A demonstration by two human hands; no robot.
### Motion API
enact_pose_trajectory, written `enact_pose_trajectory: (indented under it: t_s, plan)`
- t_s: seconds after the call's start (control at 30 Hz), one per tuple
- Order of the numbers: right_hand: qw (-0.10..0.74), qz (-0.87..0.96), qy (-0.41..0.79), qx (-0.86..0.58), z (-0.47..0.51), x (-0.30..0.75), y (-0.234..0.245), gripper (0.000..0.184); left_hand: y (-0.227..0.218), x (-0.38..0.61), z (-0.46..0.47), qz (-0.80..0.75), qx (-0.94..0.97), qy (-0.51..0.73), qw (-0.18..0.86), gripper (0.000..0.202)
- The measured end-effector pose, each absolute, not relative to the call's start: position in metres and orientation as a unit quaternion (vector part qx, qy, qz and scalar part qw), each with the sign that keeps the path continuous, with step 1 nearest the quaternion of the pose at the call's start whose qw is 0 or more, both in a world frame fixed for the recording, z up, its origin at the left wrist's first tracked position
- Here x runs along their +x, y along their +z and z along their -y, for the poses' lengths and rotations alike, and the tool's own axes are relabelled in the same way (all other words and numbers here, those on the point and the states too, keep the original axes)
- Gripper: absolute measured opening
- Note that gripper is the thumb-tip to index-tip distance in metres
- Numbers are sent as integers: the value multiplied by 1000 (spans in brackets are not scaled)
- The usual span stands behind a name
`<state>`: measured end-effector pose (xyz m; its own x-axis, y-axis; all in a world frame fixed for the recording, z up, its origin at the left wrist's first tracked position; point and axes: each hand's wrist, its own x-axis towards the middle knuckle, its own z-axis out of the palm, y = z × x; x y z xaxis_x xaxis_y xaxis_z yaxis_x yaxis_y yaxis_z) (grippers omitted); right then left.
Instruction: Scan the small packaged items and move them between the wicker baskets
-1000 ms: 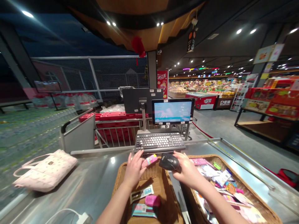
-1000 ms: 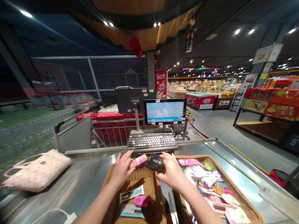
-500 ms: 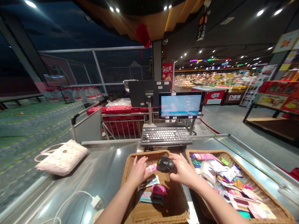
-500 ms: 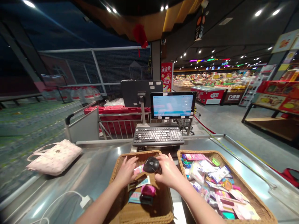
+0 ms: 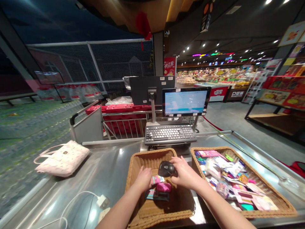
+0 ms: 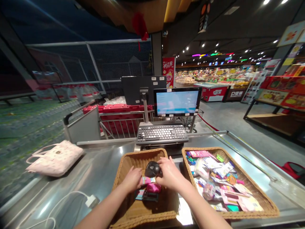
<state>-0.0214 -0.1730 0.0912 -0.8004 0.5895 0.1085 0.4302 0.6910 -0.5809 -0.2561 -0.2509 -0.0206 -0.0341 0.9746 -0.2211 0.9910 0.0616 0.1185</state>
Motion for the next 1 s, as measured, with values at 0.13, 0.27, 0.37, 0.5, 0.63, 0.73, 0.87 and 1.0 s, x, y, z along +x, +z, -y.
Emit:
enact_pose_trajectory:
  t_s: [0.13,0.27,0.37,0.5,0.63,0.73,0.87,1.0]
  plan:
    - [165,903,271,-289,175,-16,93,43,-24,-257,253,-736,659,-69,140,63]
    - [202,897,255,-299,172,2,100,43,-13,-247,247,-727,671,-51,138,53]
    - [230,888,240,-318,166,26,108,46,4,-229,228,-710,695,-13,113,49]
    - [291,869,225,-332,156,68,124,53,32,-191,188,-681,725,79,59,45]
    - [321,858,197,-348,146,114,140,58,47,-145,144,-634,757,153,30,36]
    - [329,850,163,-378,136,147,147,60,45,-110,113,-610,773,173,19,27]
    - [336,837,149,-406,123,184,151,61,36,-71,74,-592,787,175,5,27]
    - [338,835,131,-414,111,207,153,59,29,-43,44,-564,808,172,-3,25]
